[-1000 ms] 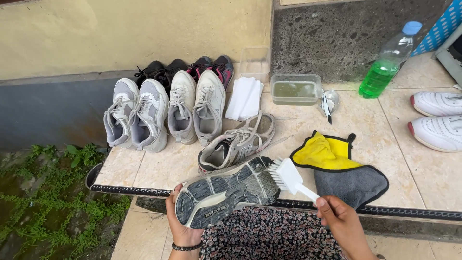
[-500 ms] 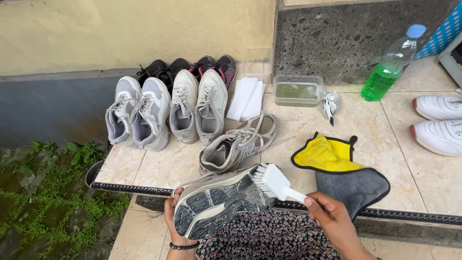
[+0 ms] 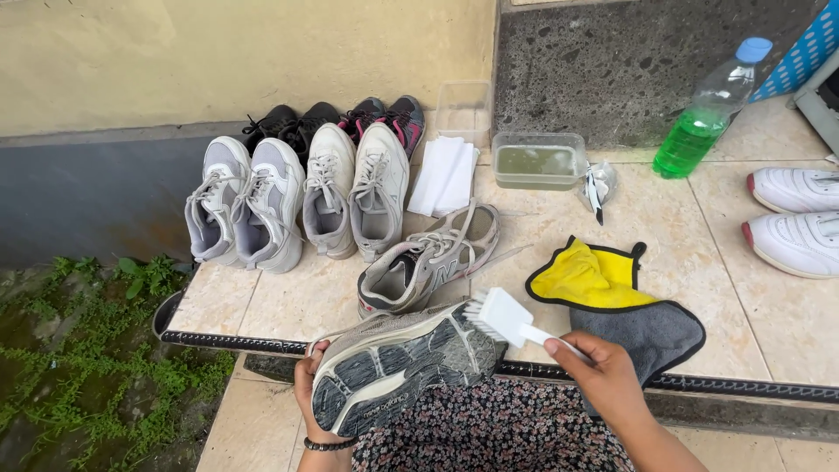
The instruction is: Cleaning the sole and sides of a sneaker using a brush, soapy water, and a cloth.
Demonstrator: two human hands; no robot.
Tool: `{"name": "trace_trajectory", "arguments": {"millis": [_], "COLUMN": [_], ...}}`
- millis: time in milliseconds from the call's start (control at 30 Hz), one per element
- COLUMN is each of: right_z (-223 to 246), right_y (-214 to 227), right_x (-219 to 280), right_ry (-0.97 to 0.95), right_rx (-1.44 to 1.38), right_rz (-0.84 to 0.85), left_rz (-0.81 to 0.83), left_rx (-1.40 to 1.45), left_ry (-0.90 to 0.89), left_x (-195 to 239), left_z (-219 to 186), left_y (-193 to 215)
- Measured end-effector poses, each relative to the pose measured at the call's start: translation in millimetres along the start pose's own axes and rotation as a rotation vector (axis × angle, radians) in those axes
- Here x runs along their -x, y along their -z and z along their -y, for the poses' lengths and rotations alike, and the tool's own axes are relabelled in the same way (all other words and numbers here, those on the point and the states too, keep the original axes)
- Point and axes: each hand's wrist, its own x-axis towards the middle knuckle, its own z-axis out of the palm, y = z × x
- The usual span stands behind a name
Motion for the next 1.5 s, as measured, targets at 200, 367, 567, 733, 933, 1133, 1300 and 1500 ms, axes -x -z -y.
{"name": "trace_trajectory", "arguments": {"millis": [200, 367, 567, 733, 933, 1133, 1300, 1500], "right_z": [27.9, 7.7, 59.1, 51.7, 45.0, 100.2, 48.1, 32.9], "right_y": [-27.9, 3.6, -26.7, -28.4, 12.1, -25.2, -5.2, 11.9], "right_x": [9.3, -2.0, 47.6, 22.7, 4.7, 49.5, 5.5, 16.4], "right_ry": [0.068, -0.059, 0.22, 0.387, -0.029, 0.499, 0.076, 0.064], "right_rx": [0.011, 0.086, -0.073, -0.052, 0.204, -0.005, 0.129, 0.015], "right_rz": [0.138, -0.053, 0.122, 0.264, 0.01, 0.255, 0.196, 0.067], "left_rz": [0.063, 0.0, -0.01, 0.011, -0.068, -0.007, -0.078, 0.032], "left_rx": [-0.116, -0.067, -0.212, -0.315, -0.227, -0.234, -0.202, -0.082], "left_ry": [-0.076, 0.028, -0.087, -0.115, -0.079, -0.126, -0.085, -0.094], "left_x": [-2.0, 8.5, 39.2, 51.6, 45.5, 52.6, 52.5, 46.1], "left_z": [-2.0, -1.8, -6.0, -9.4, -6.9, -4.3, -8.6, -3.5], "left_y": [5.1, -12.3, -60.4, -73.6, -71.1, -85.5, -88.2, -92.3]}}
